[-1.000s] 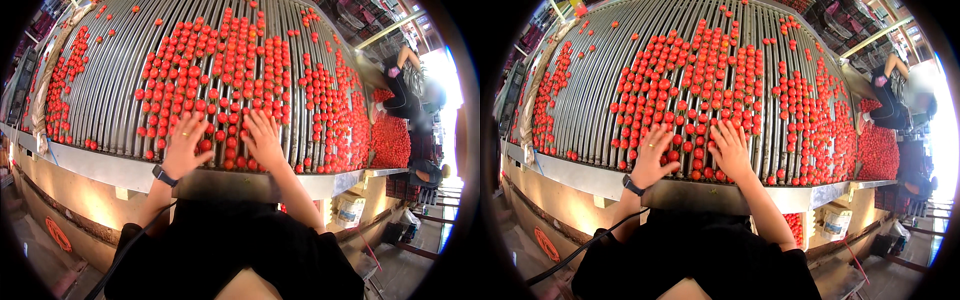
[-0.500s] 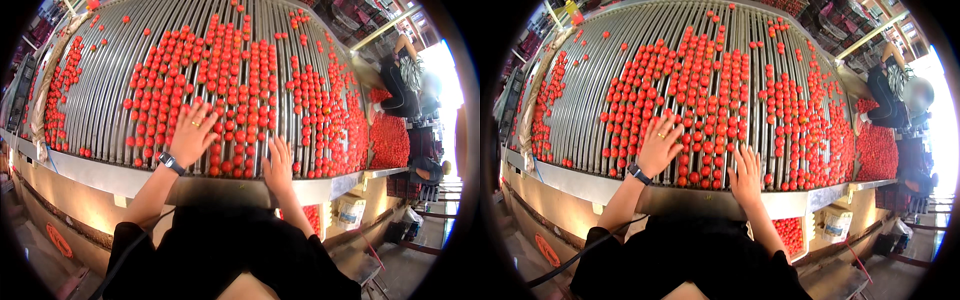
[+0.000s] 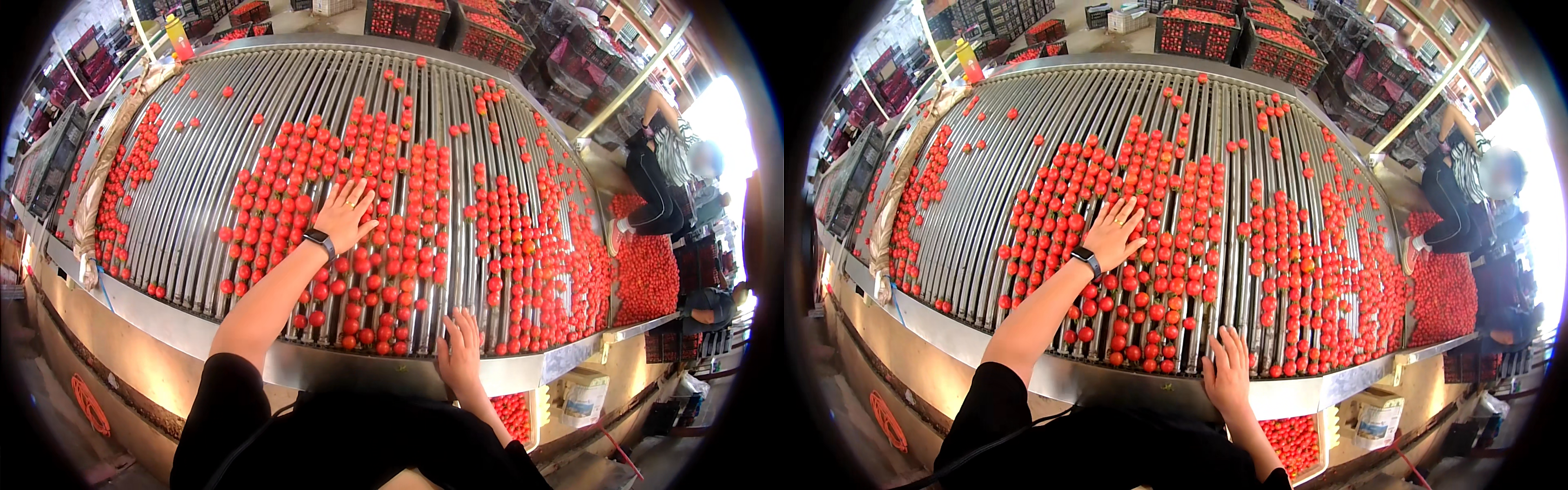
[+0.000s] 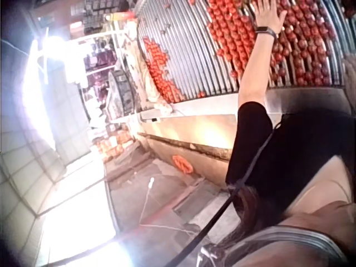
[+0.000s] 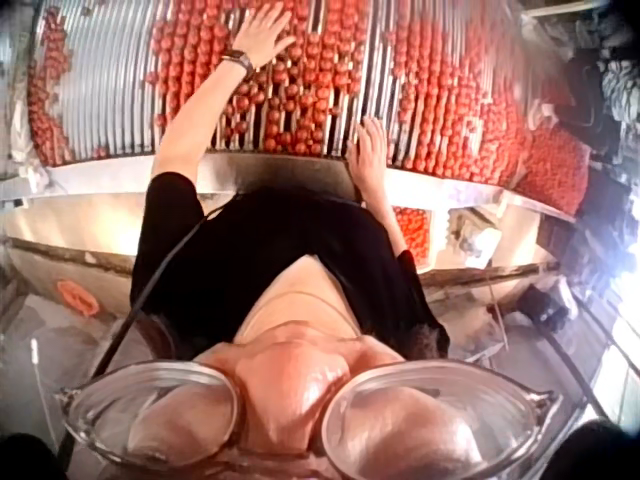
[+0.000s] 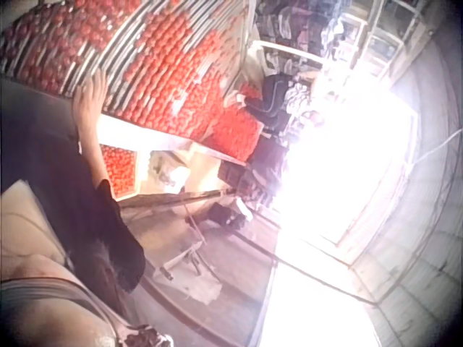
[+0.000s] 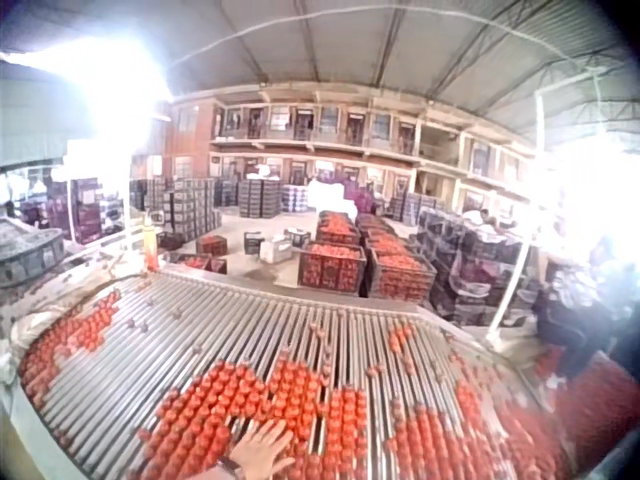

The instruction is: The person sorts tomatoes on a metal roller conveyor belt by hand, picking out discolored or damaged items and placing them into a white bin while pushing the acceptable red ones along the rollers.

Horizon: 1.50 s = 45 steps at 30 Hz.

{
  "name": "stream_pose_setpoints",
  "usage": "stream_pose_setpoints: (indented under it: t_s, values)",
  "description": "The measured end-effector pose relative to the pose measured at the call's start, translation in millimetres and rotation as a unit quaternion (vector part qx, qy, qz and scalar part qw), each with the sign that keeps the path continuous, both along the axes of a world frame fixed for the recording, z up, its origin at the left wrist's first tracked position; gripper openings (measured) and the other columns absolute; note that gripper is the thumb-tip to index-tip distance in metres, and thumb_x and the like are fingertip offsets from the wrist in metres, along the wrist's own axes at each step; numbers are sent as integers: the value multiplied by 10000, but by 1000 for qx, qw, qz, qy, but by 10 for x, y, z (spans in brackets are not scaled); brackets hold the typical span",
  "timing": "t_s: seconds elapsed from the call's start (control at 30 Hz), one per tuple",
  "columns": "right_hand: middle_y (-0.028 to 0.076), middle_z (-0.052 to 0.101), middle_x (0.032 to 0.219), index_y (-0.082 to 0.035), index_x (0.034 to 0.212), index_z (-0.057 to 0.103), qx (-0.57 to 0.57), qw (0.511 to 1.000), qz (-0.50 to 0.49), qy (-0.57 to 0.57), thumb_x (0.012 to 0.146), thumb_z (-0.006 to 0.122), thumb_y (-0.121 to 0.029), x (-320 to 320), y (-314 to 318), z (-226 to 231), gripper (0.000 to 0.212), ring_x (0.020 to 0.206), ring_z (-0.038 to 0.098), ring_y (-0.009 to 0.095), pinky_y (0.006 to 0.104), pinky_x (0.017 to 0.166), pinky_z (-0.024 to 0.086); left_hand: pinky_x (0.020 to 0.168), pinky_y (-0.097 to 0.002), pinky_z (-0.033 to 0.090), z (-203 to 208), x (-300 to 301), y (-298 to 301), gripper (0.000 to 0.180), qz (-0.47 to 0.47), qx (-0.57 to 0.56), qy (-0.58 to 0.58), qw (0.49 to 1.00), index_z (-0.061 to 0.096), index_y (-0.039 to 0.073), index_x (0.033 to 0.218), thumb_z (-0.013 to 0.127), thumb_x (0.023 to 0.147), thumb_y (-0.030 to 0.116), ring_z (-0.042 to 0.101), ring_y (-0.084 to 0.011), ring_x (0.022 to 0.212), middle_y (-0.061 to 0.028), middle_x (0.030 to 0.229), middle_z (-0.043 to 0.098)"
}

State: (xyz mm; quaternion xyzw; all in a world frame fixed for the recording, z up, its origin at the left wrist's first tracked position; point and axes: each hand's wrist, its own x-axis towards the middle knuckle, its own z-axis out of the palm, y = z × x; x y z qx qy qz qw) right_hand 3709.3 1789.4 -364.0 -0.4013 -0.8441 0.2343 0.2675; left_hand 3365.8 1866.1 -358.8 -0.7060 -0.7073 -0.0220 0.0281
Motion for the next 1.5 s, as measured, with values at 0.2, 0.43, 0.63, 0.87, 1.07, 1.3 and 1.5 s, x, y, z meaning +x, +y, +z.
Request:
stream_pose_setpoints:
  t_s: [0.2, 0.43, 0.63, 0.87, 1.07, 1.3, 1.5]
  values:
    - [170, 489, 1284, -31, 1151, 567, 6, 1000, 4, -16, 824, 607, -122, 66, 32, -51, 342, 1242, 414, 364, 495, 1055, 307, 1126, -469, 166, 85, -187, 482, 568, 53, -18, -20, 998, 410, 188, 1380, 404, 920, 520, 215, -328, 1377, -113, 1488, 271]
    - [165, 488, 1282, -30, 1140, 576, -1, 1000, 1, 0, 822, 608, -118, 143, 73, -64, 332, 1238, 416, 360, 494, 1056, 303, 1133, -488, 104, 32, -468, 945, 557, 145, 1, -14, 989, 353, 174, 1406, 381, 936, 471, 189, -323, 1387, -138, 1500, 236]
    - [161, 493, 1272, -39, 1136, 573, 9, 1000, -10, 11, 809, 623, -111, 239, 129, -82, 339, 1229, 430, 358, 498, 1042, 324, 1137, -472, 119, -51, -42, 923, 532, -4, 11, 2, 1000, 410, 130, 1370, 395, 940, 442, 183, -308, 1394, -136, 1502, 230]
    - [159, 490, 1276, -39, 1139, 572, 5, 1000, 0, 13, 815, 614, -114, 330, 180, -108, 335, 1234, 427, 354, 494, 1041, 323, 1124, -468, 149, 22, -28, 1157, 523, 167, -4, 13, 986, 389, 122, 1380, 346, 949, 415, 240, -309, 1373, -150, 1487, 262]
    - [159, 481, 1292, -49, 1155, 564, -3, 1000, -11, 24, 826, 611, -125, 414, 201, -162, 341, 1244, 417, 352, 488, 1047, 312, 1131, -442, 169, -99, 339, 1014, 524, -96, -50, -42, 993, 353, 121, 1406, 385, 960, 395, 205, -308, 1388, -138, 1498, 243]
    - [167, 489, 1281, -30, 1119, 578, 3, 999, -4, 31, 802, 610, -73, 486, 270, -153, 322, 1236, 426, 364, 480, 1027, 340, 1124, -464, 173, -96, 339, 1207, 537, 37, 8, 6, 999, 316, 141, 1423, 373, 960, 409, 234, -308, 1377, -127, 1484, 283]
    - [152, 479, 1292, -49, 1146, 573, -2, 999, -14, 31, 819, 614, -105, 580, 293, -227, 334, 1240, 420, 354, 485, 1029, 337, 1143, -433, 120, -74, 736, 815, 579, -154, -69, -30, 985, 326, 144, 1427, 389, 948, 464, 165, -286, 1406, -110, 1513, 220]
